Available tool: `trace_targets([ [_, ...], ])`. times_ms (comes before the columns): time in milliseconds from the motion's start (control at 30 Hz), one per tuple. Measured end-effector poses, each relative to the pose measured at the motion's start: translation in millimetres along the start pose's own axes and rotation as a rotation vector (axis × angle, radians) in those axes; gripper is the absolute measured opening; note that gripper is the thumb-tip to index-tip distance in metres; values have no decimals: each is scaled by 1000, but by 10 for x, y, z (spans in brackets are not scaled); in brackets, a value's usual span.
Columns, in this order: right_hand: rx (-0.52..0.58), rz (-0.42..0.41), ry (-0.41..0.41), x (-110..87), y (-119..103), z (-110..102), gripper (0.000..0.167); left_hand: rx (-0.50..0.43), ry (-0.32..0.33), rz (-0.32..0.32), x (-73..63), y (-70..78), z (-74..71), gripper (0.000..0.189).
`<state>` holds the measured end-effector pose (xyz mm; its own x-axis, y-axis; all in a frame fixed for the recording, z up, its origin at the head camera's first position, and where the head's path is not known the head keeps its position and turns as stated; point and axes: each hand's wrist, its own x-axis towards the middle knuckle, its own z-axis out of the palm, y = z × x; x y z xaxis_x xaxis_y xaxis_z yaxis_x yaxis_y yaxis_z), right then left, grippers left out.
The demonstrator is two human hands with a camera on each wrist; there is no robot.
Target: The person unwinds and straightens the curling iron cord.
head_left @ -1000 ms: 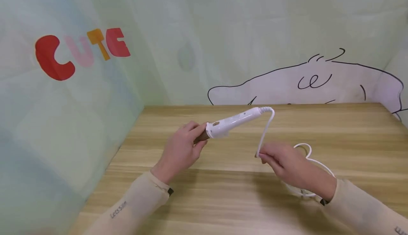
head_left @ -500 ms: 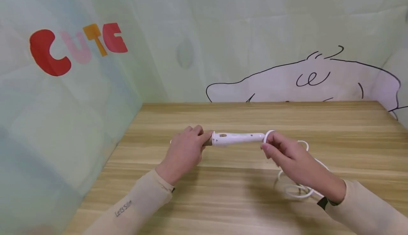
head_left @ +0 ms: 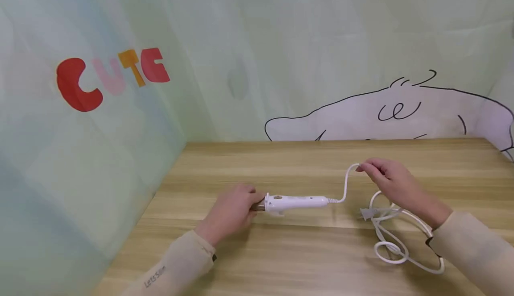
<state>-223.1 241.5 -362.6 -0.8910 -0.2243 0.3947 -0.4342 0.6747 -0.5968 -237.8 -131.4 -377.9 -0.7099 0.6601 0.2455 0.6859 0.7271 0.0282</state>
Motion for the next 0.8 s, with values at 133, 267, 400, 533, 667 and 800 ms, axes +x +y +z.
trace_targets([
  [133,-60,-30,-68,-30,270,22,6,-110,-65,-118,-131,-58,120,30],
  [267,-71,-15,-213,-59,419,61,13,-174,-92,-244,-178,-90,155,26],
  [400,-98,57,-309,-85,482,18,9,-234,-102,-286,-109,-64,191,12],
  [533,-101,125,-362,-107,508,-18,5,-322,-132,-341,-71,11,242,10],
  [667,-64,162,-360,-82,516,-22,17,-413,-167,-415,-50,75,266,11],
  [800,-99,172,-256,-36,523,-27,29,-453,-226,-442,-37,105,244,17],
])
